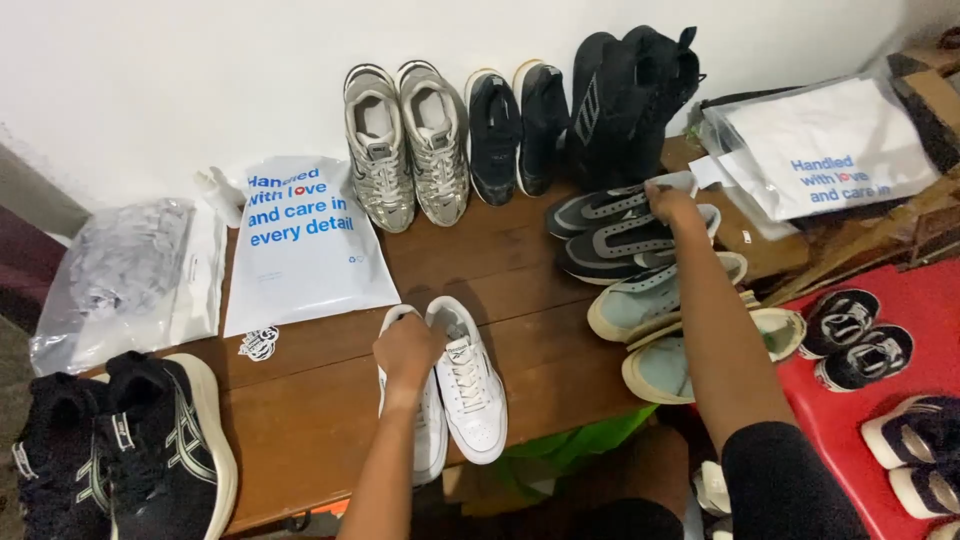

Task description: The person threads white shoelaces through the eyelets of a white sneaker, ties the laces, and then places the shoe next to its pair. They then pick up a pair of grey sneakers and arrange them on the table.

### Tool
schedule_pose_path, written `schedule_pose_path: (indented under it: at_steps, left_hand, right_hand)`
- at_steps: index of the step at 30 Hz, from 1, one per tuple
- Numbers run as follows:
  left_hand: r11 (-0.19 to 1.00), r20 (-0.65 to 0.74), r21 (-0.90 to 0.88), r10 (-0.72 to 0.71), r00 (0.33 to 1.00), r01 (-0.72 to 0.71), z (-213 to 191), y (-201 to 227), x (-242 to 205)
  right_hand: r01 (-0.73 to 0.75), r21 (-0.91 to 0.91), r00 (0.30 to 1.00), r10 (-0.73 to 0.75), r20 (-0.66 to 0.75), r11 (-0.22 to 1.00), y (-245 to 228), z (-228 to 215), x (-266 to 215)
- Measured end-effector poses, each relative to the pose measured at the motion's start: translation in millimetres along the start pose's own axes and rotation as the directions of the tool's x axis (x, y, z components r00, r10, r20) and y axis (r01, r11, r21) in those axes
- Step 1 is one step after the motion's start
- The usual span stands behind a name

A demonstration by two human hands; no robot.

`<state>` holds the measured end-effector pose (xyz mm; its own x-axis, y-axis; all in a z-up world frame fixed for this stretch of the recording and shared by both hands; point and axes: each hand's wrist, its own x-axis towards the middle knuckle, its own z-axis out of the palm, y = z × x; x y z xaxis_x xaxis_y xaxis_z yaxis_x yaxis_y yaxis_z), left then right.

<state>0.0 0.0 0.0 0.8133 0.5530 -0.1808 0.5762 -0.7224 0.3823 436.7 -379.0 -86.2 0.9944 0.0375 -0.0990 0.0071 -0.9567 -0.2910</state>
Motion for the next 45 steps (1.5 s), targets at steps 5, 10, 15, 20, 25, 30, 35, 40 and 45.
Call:
schedule_pose_path:
  at_steps: [5,10,15,20,25,30,35,40,45]
  left_hand:
    - [1.0,0.01,-0.022,0.006,1.0,-0.006,-9.5,2.3,-2.2]
    - [1.0,0.001,-0.012,0.01,1.0,-0.01,-11.7,4.9,-4.0]
    - [1.0,-0.009,-0.022,0.022,1.0,-0.023,-14.8,4.4,-6.3]
    - [0.999,0.001,-0.021,0.029,1.0,-0.029,-10.7,3.3,-6.4]
    - [0.998,-0.001,-0.051,0.04,0.999,-0.04,-15.8,4.4,-10.3]
    - [0.998,-0.014,0.016,0.061,0.998,-0.06,-7.9,0.6,-0.3]
    - [0.998,-0.025,-0.026,0.06,0.998,-0.06,-1.1,-4.6,3.2]
    - [0.992,-0.024,-0.075,0.104,0.994,-0.105,-6.8,-13.6,1.0]
    - [0.999,0.107,-0.028,0.04,0.993,-0.037,-59.4,-23.0,-22.8]
  right_hand:
    - [-0.103,0.045,0.983,0.108,-0.147,0.994,8.7,19.0,1.6]
    - [-0.194,0.163,0.949,0.227,-0.218,0.967,11.6,20.8,10.5]
    - [-0.219,0.152,0.91,0.258,-0.323,0.964,1.2,10.8,0.6]
    - [-0.062,0.362,0.892,0.215,-0.398,0.93,-18.7,-26.3,-46.3]
    - [0.029,0.314,0.888,0.12,-0.444,0.949,-19.0,-41.3,-55.4]
    - [0.094,0.439,0.899,0.113,-0.423,0.894,-31.4,-57.6,-68.1]
    - [0.254,0.358,0.898,-0.082,-0.431,0.899,-76.6,-90.2,-115.9]
    - [0.493,0.049,0.845,-0.464,-0.267,0.869,-117.1,-100.5,-161.0]
    - [0.613,0.193,0.783,-0.622,-0.018,0.766,-165.8,-91.5,-211.4]
